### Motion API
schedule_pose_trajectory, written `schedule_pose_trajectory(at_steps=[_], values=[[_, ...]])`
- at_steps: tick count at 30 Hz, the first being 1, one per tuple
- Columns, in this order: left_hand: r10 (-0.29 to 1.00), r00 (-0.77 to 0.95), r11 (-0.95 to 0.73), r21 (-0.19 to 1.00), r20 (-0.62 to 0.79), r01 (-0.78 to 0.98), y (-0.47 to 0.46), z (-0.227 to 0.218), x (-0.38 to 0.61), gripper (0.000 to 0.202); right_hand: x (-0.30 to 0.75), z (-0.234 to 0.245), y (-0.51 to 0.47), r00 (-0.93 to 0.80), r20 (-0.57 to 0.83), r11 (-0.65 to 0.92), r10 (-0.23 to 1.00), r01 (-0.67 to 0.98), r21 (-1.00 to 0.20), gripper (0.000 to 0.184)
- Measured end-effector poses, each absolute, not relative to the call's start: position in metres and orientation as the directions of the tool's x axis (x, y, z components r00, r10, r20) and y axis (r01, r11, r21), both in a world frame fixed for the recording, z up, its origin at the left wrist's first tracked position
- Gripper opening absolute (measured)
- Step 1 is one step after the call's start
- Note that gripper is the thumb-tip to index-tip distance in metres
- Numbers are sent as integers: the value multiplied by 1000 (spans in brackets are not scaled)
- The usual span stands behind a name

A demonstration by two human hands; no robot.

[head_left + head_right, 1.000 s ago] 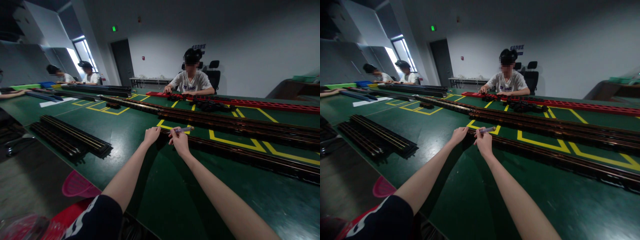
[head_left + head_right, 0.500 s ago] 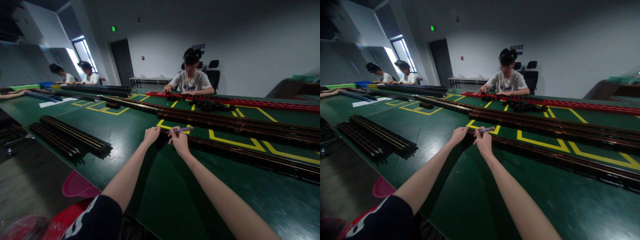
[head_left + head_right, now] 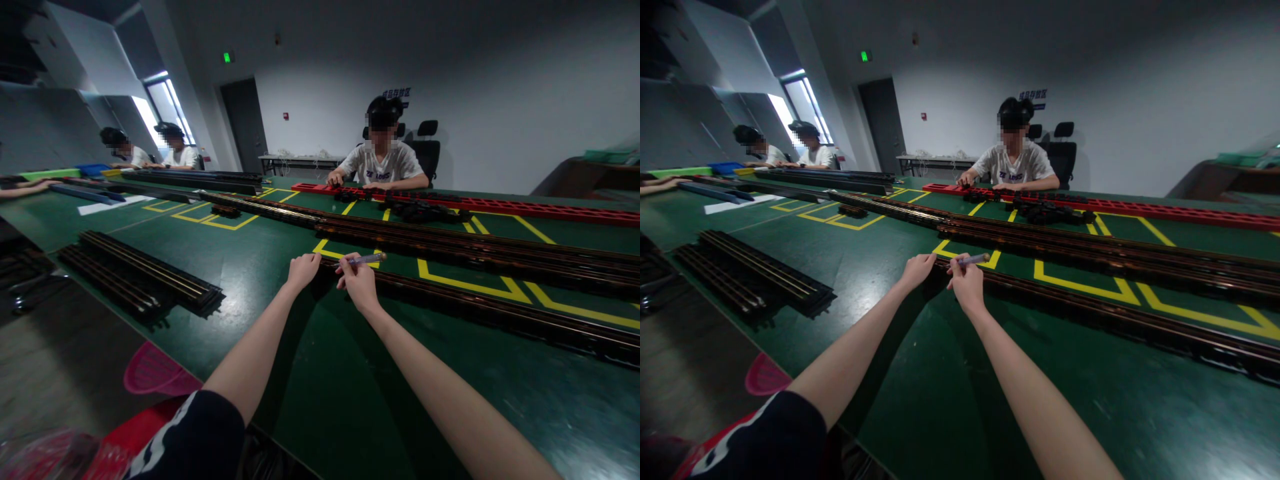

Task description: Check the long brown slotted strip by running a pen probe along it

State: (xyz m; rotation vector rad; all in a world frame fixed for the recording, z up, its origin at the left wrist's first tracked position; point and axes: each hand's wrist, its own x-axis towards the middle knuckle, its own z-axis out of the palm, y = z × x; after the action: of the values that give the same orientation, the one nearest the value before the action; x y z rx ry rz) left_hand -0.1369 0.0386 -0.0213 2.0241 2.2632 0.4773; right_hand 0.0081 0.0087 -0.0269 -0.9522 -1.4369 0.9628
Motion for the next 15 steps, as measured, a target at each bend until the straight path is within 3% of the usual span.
schedule_pose_trajectory(at_steps=[15], values=[[979, -125, 78, 277, 160, 958, 38, -22, -137, 47, 7, -28, 10, -67, 347, 350, 936, 31, -936, 23]])
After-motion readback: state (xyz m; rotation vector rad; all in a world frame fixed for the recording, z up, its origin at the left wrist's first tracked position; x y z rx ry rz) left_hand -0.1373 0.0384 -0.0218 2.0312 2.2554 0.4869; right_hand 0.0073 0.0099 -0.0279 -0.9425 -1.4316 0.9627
